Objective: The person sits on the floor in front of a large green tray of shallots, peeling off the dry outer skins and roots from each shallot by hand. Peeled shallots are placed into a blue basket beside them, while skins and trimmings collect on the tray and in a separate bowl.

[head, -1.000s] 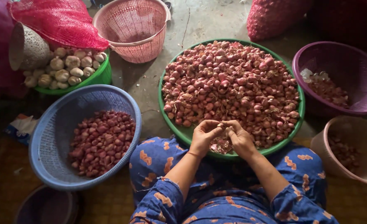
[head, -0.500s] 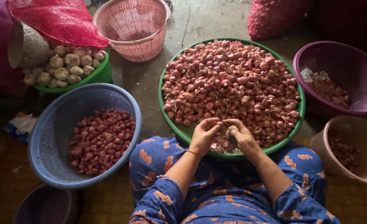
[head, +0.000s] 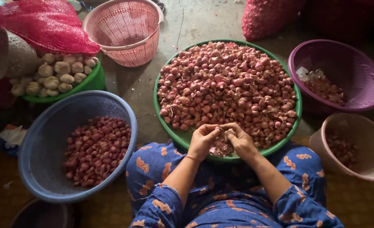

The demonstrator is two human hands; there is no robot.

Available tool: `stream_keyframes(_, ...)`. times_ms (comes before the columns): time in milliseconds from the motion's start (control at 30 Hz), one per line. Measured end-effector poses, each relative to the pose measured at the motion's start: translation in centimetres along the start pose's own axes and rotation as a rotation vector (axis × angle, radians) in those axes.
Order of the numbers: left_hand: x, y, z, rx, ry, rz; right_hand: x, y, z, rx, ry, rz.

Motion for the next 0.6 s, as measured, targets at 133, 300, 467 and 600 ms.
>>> stream_keyframes(133,0.4,-0.3,-0.3,0.058,0.162,0.053,4.1,-0.3,-5.0,0.16,0.795,0.37)
stream_keyframes(300,0.1,-0.7,-1.2,0.08,0.197,-0.016,7.3,-3.9,-7.7,0.059,1.23,0.504)
stream_keyframes(467,0.3,-0.6,-1.0,0.081,0.098,-0.03,6.5,-5.5,-8.2,0.145,1.14,0.493)
stream_keyframes(600,-0.5,-1.1,-0.7,-0.058,-0.07,-0.026,3.0,-3.9,-4.7,0.098,0.102,0.167)
Point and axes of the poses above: each hand's wrist, its own y-axis away from the middle knuckle, its own x-axis out of the back of the hand, z = x × y, the point moved 5 cm from there along -y, towards the middle knuckle, and after that the axes turned 11 degrees about -z, right-handed, at the moved point
